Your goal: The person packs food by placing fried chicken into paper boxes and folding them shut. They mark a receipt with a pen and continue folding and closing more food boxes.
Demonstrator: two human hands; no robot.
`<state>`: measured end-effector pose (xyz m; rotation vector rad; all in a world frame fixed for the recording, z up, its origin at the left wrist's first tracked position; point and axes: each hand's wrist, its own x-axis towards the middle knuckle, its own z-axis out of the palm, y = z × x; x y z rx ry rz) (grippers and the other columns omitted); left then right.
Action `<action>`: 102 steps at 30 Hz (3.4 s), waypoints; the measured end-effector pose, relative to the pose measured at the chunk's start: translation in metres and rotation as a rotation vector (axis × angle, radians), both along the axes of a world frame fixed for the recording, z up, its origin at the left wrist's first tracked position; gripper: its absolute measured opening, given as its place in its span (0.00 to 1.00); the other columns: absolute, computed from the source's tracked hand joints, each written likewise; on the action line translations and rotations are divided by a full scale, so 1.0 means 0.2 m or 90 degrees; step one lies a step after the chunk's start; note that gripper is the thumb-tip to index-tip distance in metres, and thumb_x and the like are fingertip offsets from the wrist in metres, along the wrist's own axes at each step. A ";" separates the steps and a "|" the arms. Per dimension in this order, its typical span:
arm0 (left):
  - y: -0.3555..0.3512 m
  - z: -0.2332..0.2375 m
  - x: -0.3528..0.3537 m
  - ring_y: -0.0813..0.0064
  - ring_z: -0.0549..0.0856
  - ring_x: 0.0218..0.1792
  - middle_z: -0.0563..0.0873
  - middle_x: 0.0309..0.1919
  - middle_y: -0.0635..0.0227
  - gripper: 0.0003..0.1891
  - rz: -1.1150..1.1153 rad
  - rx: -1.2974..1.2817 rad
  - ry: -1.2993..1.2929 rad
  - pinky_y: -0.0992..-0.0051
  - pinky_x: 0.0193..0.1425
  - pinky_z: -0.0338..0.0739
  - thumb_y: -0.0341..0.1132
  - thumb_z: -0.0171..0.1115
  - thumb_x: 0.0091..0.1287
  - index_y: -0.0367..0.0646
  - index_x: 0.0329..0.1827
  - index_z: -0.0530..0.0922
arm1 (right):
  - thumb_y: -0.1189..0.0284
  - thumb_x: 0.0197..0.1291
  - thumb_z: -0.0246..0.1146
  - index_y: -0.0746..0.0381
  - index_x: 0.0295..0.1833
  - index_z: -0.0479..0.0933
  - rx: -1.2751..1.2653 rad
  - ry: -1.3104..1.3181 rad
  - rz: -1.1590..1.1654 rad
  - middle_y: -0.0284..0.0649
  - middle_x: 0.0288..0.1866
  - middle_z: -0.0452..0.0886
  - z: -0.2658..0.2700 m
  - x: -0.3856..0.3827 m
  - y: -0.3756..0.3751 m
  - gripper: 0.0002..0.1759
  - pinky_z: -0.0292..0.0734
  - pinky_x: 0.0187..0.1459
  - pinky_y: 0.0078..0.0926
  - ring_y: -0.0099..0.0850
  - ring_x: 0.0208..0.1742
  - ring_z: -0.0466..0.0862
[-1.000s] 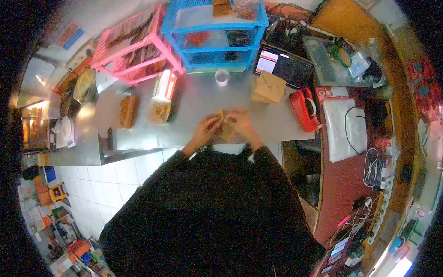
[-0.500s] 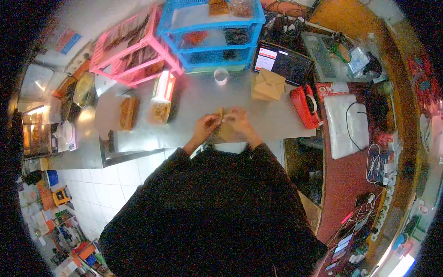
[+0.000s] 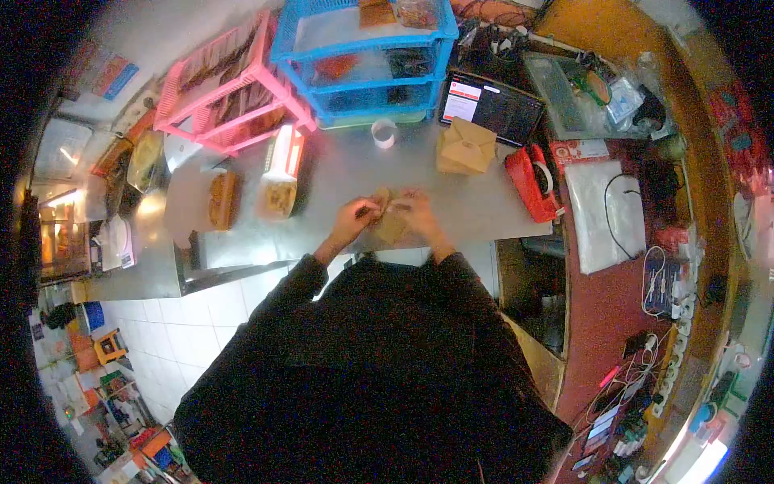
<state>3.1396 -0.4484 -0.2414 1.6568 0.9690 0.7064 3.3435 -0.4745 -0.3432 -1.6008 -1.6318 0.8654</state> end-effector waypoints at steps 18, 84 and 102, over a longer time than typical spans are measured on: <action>-0.01 -0.02 0.01 0.65 0.81 0.51 0.82 0.49 0.58 0.08 0.009 0.075 0.006 0.70 0.54 0.75 0.32 0.65 0.59 0.40 0.38 0.83 | 0.59 0.47 0.70 0.47 0.36 0.84 0.030 -0.078 -0.009 0.40 0.53 0.76 -0.21 -0.05 0.00 0.09 0.60 0.65 0.43 0.44 0.61 0.68; 0.00 0.00 0.37 0.53 0.75 0.48 0.78 0.41 0.56 0.09 -0.160 0.342 0.032 0.61 0.54 0.70 0.25 0.59 0.58 0.41 0.42 0.72 | 0.56 0.55 0.62 0.59 0.38 0.84 -0.099 -0.295 -0.285 0.38 0.36 0.85 0.48 1.72 -0.37 0.17 0.76 0.40 0.36 0.37 0.36 0.82; -0.01 -0.18 0.43 0.59 0.76 0.45 0.76 0.43 0.55 0.11 0.014 0.224 0.036 0.64 0.52 0.69 0.29 0.59 0.63 0.39 0.47 0.71 | 0.64 0.48 0.64 0.61 0.32 0.84 -0.208 -0.102 -0.501 0.37 0.33 0.85 0.15 1.80 -0.78 0.12 0.78 0.33 0.34 0.30 0.33 0.82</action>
